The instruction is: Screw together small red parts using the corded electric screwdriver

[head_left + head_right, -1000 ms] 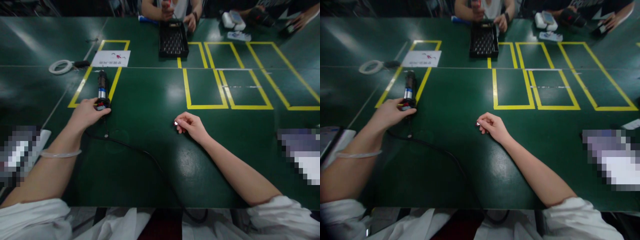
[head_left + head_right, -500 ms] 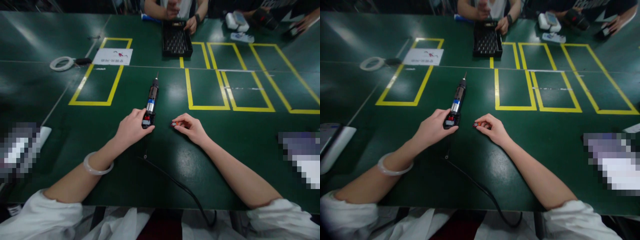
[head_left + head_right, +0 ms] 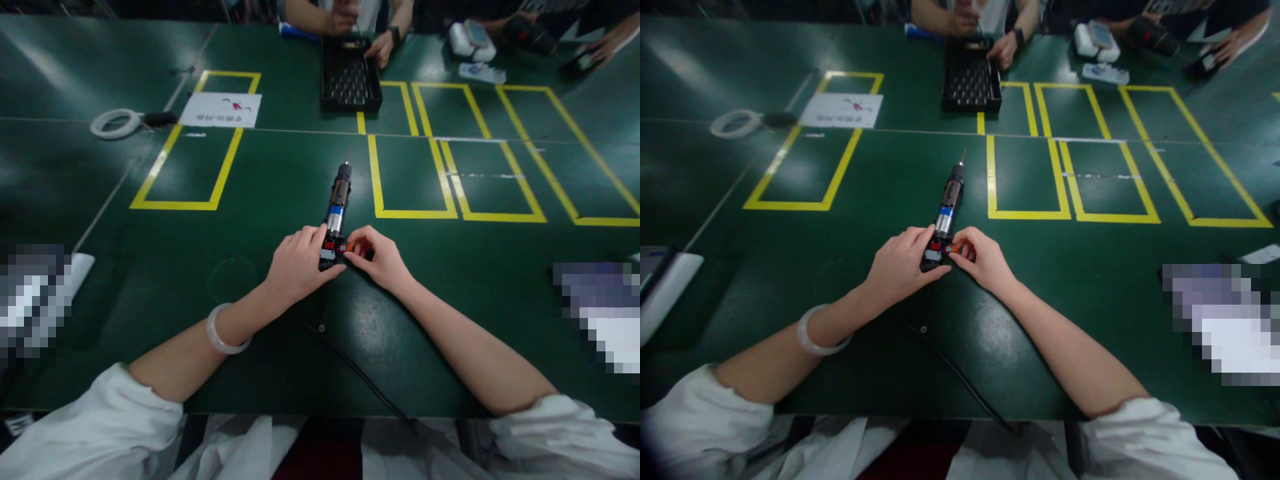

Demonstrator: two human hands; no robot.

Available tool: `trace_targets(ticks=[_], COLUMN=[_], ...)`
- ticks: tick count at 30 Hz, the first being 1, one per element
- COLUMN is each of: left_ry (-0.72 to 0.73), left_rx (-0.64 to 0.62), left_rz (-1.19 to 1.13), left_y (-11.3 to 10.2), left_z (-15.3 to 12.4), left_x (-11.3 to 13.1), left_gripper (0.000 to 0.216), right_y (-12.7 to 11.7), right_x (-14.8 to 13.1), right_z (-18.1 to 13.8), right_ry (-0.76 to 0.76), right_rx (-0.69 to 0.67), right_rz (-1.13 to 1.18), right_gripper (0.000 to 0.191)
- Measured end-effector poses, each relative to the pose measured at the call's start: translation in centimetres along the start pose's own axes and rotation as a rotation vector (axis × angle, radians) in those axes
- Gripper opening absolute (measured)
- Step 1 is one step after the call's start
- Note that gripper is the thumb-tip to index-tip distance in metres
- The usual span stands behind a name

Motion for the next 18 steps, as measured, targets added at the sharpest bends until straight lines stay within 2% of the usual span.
trace_targets(ticks=[5,9,18], left_ry=[0.007,0.012,0.013], left_rx=[0.015,0.025,0.038], left_rz=[-0.015,-0.023,-0.032], left_y=[0.2,0.3,0.2], left_z=[-0.1,-0.1,-0.1], left_x=[-0.1,-0.2,-0.2], left_gripper=[0.071,0.073,0.073], right_y=[0.1,-0.1,0.1], right_x=[-0.6,-1.0,-1.0], right_z=[0.0,-0.1,-0.1], right_ry=[-0.073,-0.102,-0.121], right_rx=[-0.043,-0.073,-0.049], right_rz=[-0.151,-0.163,-0.188], right_gripper=[0.007,0.007,0.007])
Point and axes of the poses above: each hand's wrist, its own z-axis towards the middle knuckle, its own y-axis out of the palm, x = y × z, the point moved 4 cm from there along z, towards the middle knuckle, and after that the axes turned 6 degrees about z, right-handed, at the moved point
